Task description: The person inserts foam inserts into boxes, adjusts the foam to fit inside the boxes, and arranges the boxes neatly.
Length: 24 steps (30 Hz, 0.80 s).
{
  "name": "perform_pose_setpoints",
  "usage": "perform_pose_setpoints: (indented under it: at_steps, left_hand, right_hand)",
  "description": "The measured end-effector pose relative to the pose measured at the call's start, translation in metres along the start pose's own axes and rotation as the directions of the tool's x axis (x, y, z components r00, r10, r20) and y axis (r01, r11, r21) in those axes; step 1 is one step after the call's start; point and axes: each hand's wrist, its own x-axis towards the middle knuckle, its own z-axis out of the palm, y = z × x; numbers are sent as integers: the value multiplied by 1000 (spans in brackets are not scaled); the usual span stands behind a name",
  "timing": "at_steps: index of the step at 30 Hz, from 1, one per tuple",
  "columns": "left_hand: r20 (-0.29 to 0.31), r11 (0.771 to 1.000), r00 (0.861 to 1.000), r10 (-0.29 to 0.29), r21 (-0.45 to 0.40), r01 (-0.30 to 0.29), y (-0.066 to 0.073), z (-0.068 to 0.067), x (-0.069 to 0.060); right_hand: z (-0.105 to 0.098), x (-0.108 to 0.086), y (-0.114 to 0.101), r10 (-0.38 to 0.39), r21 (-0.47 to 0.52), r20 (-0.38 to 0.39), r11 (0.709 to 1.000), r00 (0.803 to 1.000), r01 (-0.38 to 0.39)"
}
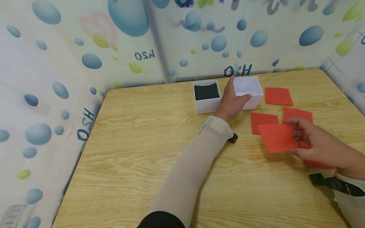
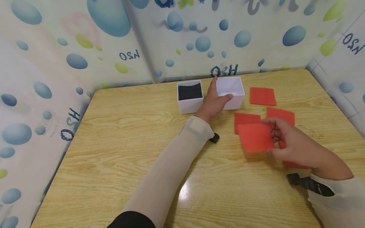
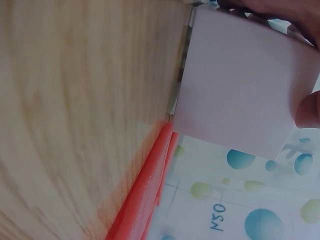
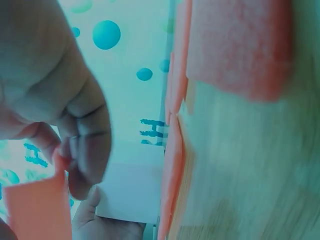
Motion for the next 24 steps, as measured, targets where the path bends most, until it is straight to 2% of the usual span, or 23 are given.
perform_pose_setpoints:
  at_steps: [3, 6, 11, 15, 20, 24]
  left_hand:
    - [3, 1000, 1000, 6, -6, -6, 0, 0, 1]
    - [6, 1000, 1000, 11, -8, -11, 1, 1, 1]
    - [3, 1000, 1000, 15, -9, -15, 0, 1, 1]
    - [0, 1000, 1000, 15, -11, -15, -1, 1, 2]
    - [-1, 1000, 1000, 19, -12, -19, -1, 1, 1]
    - [-2, 1000, 1000, 23, -17, -23, -1, 0, 1]
  right_hand:
    - [-1, 0, 1, -43, 159, 14, 987, 999, 40]
    - [-1, 1, 0, -68, 297, 17, 953, 998, 60]
    - [0, 6, -2, -116, 438, -36, 891, 993, 120]
    - [1, 7, -6, -119, 489, -90, 860, 989, 148]
    - [3, 7, -9, -109, 489, -161, 854, 981, 175]
    - [4, 9, -11, -103, 513, -212, 835, 972, 200]
